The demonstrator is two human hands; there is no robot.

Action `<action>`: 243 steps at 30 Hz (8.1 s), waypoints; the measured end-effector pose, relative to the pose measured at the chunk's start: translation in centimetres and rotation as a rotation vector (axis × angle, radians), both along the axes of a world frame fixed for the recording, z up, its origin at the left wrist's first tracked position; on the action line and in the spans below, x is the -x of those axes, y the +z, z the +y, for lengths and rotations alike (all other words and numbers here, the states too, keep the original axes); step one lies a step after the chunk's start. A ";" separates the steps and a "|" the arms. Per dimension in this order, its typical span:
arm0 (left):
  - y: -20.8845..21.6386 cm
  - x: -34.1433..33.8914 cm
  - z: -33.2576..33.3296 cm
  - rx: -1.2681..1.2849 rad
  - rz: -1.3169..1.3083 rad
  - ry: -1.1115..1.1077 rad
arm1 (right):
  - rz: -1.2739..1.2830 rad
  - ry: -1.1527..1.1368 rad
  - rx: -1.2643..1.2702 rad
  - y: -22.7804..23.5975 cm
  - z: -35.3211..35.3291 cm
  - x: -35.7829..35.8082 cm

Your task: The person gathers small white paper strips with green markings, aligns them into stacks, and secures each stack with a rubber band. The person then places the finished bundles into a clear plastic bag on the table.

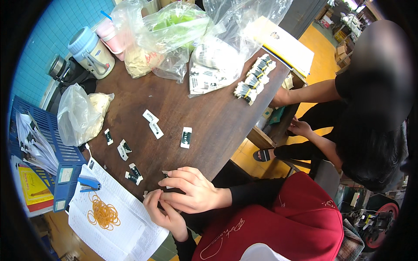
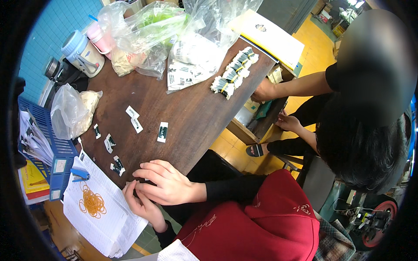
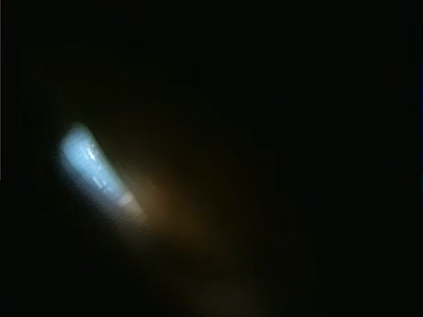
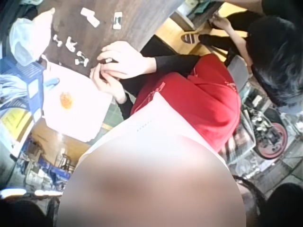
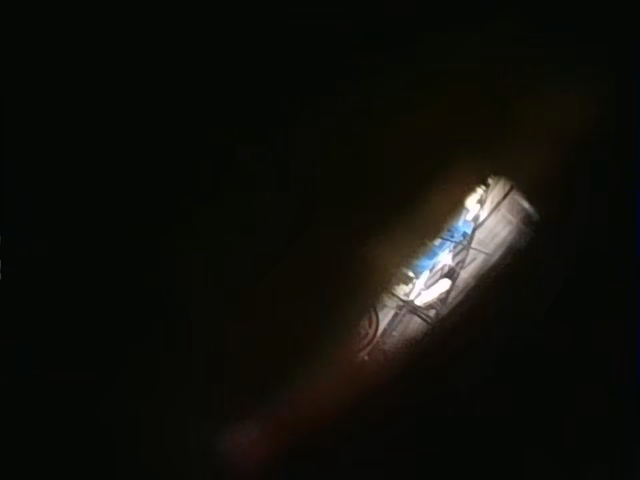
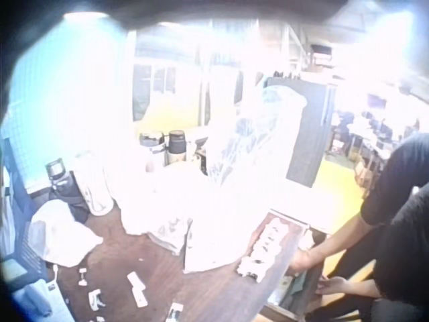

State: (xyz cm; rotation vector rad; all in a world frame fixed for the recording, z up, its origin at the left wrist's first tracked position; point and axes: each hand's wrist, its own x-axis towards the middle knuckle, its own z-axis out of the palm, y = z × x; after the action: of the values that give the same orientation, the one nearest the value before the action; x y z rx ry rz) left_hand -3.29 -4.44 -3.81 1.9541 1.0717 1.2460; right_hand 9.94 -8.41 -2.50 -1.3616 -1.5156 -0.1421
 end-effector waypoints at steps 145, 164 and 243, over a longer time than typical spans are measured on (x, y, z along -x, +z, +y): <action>7.6 3.4 0.0 0.097 0.297 0.126 | -0.180 0.061 0.694 6.4 1.2 -11.4; 11.3 5.1 -4.8 0.146 0.038 -0.131 | -0.345 0.385 0.548 6.3 21.7 -5.0; 2.9 10.7 2.1 -0.019 0.036 -0.073 | -0.287 -0.718 0.688 7.8 -5.7 -16.0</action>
State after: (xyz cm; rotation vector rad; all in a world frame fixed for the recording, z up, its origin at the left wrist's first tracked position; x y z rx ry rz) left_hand -13.97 -2.39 -0.90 2.0180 1.0005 1.1906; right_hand 25.99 -14.10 5.34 -2.4999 -1.2744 -0.2872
